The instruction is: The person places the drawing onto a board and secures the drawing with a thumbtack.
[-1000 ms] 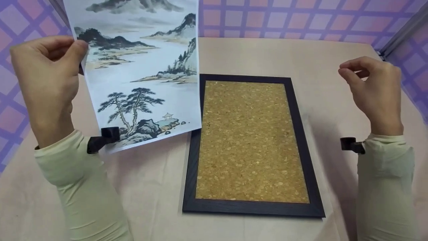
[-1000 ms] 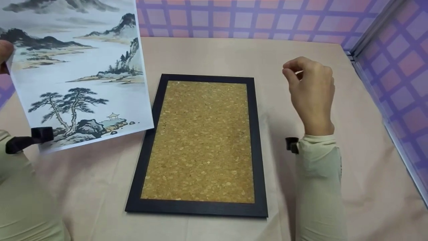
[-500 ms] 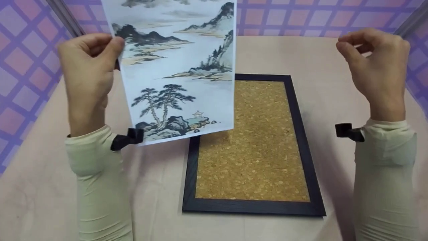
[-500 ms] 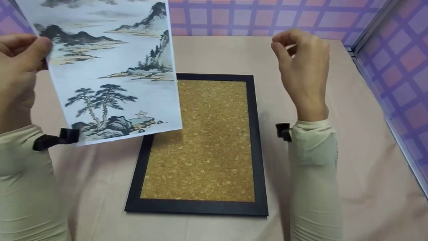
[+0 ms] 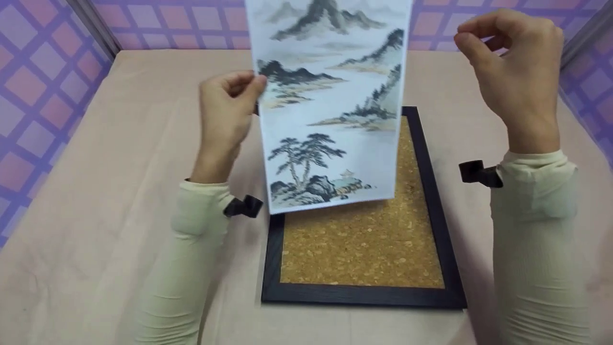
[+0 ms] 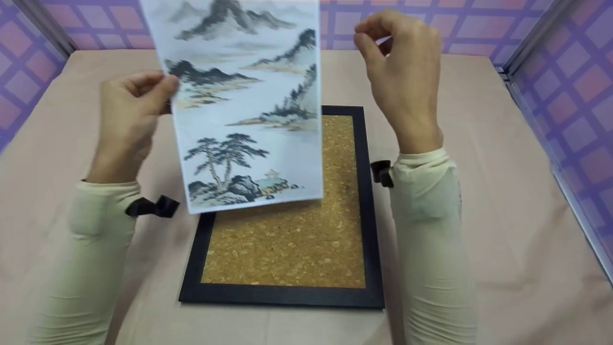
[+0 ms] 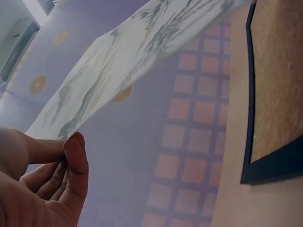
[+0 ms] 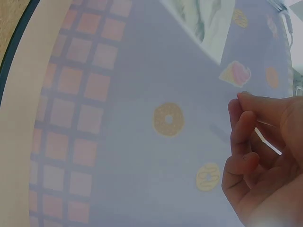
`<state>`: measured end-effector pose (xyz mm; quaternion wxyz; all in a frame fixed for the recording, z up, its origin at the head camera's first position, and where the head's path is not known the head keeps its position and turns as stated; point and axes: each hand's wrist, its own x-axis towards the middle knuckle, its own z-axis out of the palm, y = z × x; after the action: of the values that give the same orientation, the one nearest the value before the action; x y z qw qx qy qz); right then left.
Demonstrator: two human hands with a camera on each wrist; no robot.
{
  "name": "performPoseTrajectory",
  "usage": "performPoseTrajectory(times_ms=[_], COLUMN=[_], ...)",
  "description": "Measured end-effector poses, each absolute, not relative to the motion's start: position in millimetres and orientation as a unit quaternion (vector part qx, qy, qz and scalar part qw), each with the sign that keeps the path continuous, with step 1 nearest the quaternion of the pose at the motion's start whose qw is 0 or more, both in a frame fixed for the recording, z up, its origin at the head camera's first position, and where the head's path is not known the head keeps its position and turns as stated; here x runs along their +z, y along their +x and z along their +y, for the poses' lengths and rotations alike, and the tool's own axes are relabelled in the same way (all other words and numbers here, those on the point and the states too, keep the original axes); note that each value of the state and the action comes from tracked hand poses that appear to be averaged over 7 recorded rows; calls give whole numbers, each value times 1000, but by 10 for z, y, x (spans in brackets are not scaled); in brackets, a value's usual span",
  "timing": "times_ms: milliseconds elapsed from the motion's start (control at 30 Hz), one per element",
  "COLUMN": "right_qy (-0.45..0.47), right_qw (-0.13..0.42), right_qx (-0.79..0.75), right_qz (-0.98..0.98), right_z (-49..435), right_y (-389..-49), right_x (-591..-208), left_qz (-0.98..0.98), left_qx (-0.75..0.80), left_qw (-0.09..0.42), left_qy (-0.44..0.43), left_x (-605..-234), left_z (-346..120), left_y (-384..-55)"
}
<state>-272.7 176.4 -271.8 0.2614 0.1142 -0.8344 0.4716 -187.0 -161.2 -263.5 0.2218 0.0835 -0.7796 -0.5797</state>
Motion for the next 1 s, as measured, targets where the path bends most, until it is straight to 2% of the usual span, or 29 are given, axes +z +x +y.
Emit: performPoseTrajectory(times_ms=[200, 367, 733, 1000], right_qy=[112, 129, 132, 118], right_qw=[238, 219, 115, 23], right_qx=[495, 525, 587, 591], right_qz=[-828, -812, -791, -797], right_z=[1670, 1571, 1246, 1040], right_y=[-2736, -2746, -2796, -2980], right_x=[-2610, -2553, -2525, -2765], left_qz=[-793, -803, -837, -854], left_qx=[-588, -583, -537, -507], left_qw=[136, 84, -9, -53], left_qy=[82, 92, 110, 104], left_x=[-2902, -3083, -3280, -3340], left_z=[-1357, -1218, -1237, -1259], left_y=[-1932, -1951, -1978, -1961])
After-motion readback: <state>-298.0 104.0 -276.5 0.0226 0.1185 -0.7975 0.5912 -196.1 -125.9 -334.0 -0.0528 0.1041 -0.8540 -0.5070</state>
